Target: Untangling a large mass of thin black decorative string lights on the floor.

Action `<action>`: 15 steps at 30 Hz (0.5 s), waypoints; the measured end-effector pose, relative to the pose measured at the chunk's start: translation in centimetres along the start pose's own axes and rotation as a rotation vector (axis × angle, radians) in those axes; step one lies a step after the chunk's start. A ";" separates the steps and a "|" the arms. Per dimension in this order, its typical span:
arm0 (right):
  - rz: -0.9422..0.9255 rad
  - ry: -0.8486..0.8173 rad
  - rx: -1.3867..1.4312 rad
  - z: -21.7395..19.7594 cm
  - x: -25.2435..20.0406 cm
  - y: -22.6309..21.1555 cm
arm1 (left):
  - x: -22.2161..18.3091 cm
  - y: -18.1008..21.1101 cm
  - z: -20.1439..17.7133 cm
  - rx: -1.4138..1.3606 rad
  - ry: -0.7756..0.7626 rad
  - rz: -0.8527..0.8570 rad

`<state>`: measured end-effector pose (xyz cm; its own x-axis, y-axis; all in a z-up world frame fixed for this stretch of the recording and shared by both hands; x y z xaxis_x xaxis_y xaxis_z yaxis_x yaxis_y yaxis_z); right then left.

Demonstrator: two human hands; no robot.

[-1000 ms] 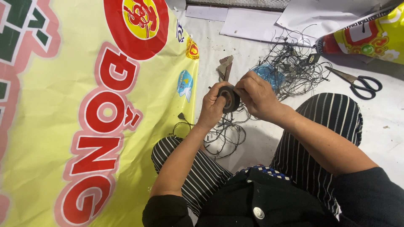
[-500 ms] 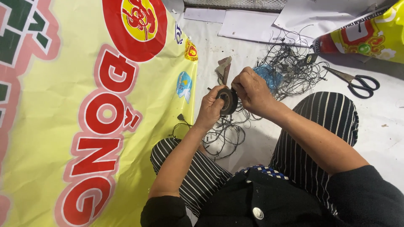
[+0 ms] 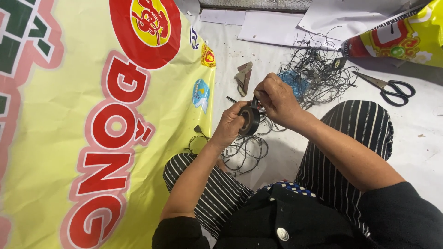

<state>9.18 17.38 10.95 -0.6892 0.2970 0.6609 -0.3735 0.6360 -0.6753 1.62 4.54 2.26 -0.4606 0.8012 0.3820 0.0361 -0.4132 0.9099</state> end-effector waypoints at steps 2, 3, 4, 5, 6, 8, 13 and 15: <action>0.011 0.003 0.000 -0.1 -0.2 0.6 | 0.2 -0.3 0.1 -0.006 -0.011 0.003; 0.020 0.004 0.001 -0.1 -0.3 1.0 | 0.3 -0.3 0.1 -0.011 -0.020 0.007; 0.020 0.004 0.001 -0.2 -0.3 0.9 | 0.1 -0.5 0.0 -0.010 -0.019 0.007; 0.030 0.010 0.005 -0.3 -0.2 1.0 | 0.0 -0.6 0.0 -0.014 -0.023 0.012; 0.041 0.016 0.008 -0.5 -0.2 1.0 | -0.2 -0.7 0.0 -0.018 -0.026 0.017; 0.076 0.017 0.036 -0.6 -0.1 1.1 | -0.2 -0.6 0.0 -0.018 -0.022 0.004; 0.300 -0.076 0.222 -1.5 0.0 2.2 | 0.3 0.4 0.4 -0.126 0.027 -0.049; 0.514 -0.178 0.439 -0.5 -0.4 3.3 | 0.1 -0.3 -0.2 -0.210 0.045 -0.070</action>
Point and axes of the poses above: each hand's wrist, its own x-axis towards the middle knuckle, its own z-axis out of the palm, y = z × x, the point moved 10 cm from there along x, towards the middle knuckle, and after that the axes turned 9 degrees about z, right-handed, at the moved point
